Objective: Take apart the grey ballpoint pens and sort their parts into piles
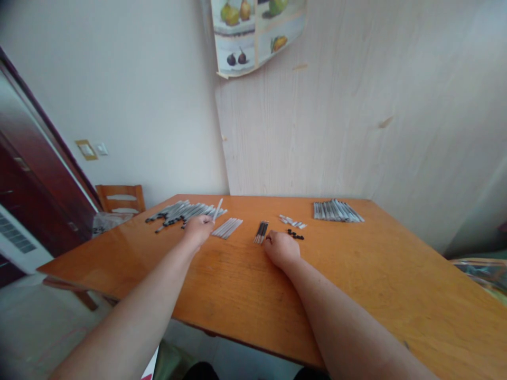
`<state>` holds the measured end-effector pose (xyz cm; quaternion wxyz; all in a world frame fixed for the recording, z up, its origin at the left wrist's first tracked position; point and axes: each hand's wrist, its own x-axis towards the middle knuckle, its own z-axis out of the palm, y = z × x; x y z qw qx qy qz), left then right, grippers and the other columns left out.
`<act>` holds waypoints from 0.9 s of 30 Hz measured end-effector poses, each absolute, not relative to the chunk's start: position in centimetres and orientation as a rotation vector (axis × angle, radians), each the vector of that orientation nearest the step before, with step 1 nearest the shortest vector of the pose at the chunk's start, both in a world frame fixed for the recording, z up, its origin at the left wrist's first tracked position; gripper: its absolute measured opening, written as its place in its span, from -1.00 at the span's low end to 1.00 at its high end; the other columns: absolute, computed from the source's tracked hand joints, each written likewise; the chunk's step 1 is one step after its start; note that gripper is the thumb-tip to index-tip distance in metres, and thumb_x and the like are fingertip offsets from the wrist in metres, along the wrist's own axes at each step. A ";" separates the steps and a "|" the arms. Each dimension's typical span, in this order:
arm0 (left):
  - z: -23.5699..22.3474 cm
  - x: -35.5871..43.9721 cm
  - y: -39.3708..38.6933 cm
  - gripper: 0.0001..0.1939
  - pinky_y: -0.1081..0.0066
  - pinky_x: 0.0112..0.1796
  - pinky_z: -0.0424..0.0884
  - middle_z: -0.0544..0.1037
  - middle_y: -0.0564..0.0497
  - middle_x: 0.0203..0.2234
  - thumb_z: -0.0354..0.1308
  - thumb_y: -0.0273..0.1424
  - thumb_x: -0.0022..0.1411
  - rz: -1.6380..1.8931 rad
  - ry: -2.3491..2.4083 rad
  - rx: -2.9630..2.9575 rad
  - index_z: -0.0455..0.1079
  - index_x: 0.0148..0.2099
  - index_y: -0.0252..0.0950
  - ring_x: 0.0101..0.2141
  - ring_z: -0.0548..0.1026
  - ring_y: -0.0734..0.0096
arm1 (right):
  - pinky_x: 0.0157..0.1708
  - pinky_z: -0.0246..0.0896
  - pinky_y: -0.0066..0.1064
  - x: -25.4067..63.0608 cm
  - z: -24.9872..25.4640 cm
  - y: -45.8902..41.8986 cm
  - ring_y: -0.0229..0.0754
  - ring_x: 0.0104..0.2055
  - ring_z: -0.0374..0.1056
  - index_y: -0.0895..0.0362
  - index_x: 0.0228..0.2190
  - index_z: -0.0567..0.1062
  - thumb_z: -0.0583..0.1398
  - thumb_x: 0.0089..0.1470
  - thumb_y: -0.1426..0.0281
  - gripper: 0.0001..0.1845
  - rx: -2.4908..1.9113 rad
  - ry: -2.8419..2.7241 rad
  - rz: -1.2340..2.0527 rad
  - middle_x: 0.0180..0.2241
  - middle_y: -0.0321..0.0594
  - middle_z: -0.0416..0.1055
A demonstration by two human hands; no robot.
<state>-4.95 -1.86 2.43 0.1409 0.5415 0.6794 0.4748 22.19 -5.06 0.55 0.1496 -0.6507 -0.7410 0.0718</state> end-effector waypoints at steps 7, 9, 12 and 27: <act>1.5 -5.7 -1.3 -0.85 0.37 -0.32 0.27 0.61 -0.14 -0.36 0.14 -0.40 0.04 0.839 2.302 1.953 0.53 -0.33 -0.25 -0.31 0.51 0.17 | -0.29 0.17 -0.37 22.2 0.7 -5.1 -0.08 -0.16 0.43 0.08 -0.23 0.54 -0.02 0.18 0.25 -0.63 -1.873 -2.128 0.229 -0.19 -0.06 0.53; 1.3 -5.6 -1.3 -0.86 0.38 -0.34 0.26 0.60 -0.14 -0.38 0.13 -0.42 0.03 0.811 2.310 1.968 0.52 -0.36 -0.25 -0.32 0.51 0.17 | -0.29 0.17 -0.37 22.2 0.6 -5.1 -0.08 -0.17 0.43 0.08 -0.24 0.54 -0.02 0.18 0.25 -0.63 -1.871 -2.125 0.228 -0.19 -0.07 0.53; 1.2 -5.5 -1.3 -0.86 0.38 -0.35 0.25 0.60 -0.14 -0.39 0.12 -0.43 0.04 0.779 2.313 1.998 0.51 -0.38 -0.25 -0.33 0.51 0.18 | -0.29 0.17 -0.38 22.2 0.6 -5.1 -0.08 -0.17 0.43 0.08 -0.25 0.55 -0.03 0.18 0.26 -0.63 -1.868 -2.124 0.230 -0.20 -0.08 0.53; 1.3 -4.5 -0.8 -0.81 0.36 -0.35 0.28 0.59 -0.20 -0.42 0.10 -0.41 0.09 0.685 2.371 2.059 0.56 -0.39 -0.26 -0.34 0.52 0.13 | -0.31 0.16 -0.39 22.2 0.5 -4.9 -0.09 -0.19 0.43 0.07 -0.24 0.53 -0.03 0.18 0.25 -0.63 -1.875 -2.120 0.226 -0.21 -0.08 0.53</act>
